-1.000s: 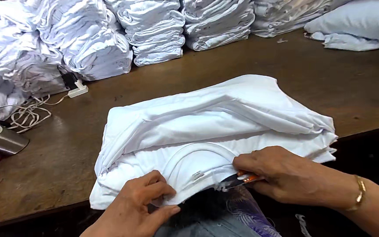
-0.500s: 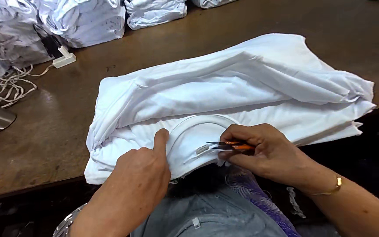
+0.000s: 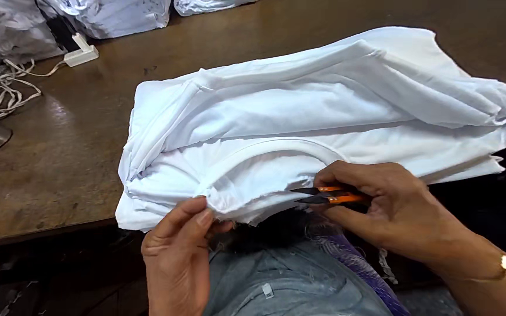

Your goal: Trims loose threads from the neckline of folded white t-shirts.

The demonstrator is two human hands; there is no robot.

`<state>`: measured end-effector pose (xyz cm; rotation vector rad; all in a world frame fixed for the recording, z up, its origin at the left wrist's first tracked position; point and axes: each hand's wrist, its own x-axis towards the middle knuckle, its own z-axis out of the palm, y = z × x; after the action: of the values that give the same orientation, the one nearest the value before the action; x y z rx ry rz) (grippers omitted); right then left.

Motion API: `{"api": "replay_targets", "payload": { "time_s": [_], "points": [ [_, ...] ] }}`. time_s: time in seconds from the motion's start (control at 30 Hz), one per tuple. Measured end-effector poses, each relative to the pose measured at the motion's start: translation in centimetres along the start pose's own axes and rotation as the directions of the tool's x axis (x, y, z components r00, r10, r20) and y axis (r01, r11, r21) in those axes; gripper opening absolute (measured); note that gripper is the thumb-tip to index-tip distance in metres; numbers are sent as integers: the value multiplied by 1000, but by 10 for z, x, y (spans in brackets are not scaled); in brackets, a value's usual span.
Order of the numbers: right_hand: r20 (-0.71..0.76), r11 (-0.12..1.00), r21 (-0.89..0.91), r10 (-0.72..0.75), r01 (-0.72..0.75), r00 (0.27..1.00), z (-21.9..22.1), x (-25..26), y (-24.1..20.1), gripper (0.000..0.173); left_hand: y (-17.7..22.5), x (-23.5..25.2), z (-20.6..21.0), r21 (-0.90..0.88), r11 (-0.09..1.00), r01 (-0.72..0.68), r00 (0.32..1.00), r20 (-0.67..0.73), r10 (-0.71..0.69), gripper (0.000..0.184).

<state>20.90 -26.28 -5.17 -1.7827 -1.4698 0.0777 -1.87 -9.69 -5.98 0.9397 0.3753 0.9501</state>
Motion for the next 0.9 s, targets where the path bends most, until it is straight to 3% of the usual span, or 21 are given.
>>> {"api": "replay_targets", "payload": {
  "time_s": [0.07, 0.17, 0.27, 0.37, 0.43, 0.5, 0.63, 0.8, 0.9],
  "points": [
    [-47, 989, 145, 33, -26, 998, 2, 4, -25, 8, 1, -2, -4, 70, 997, 20, 1000, 14, -21, 20],
    [51, 881, 468, 48, -66, 998, 24, 8, -58, 10, 4, -6, -2, 119, 993, 7, 1000, 4, -7, 20],
    [77, 835, 538, 89, -116, 993, 55, 16, -74, 18, 3, -12, 4, 199, 978, -59, 998, 17, 57, 20],
    [31, 854, 492, 174, -167, 984, 69, 26, -80, 20, -2, -18, 7, 212, 973, -88, 996, 48, 79, 21],
    [-23, 891, 435, 154, -129, 988, 70, 26, -78, 15, -4, -18, 7, 214, 971, -107, 993, 79, 92, 22],
    [-54, 916, 399, 70, -43, 996, 68, 22, -74, 7, -6, -18, 6, 192, 978, -85, 995, 76, 72, 23],
    [-124, 959, 215, -162, 186, 979, 64, 12, -68, 11, -9, -19, 7, 120, 993, -2, 998, 55, -4, 24],
    [-104, 946, -68, -323, 318, 940, 66, 6, -70, 12, -9, -19, 13, 157, 987, 47, 999, 8, -48, 32],
    [-90, 925, -123, -370, 359, 925, 67, 2, -69, 13, -7, -17, 14, 147, 986, 82, 997, -3, -82, 37]
  ]
}}
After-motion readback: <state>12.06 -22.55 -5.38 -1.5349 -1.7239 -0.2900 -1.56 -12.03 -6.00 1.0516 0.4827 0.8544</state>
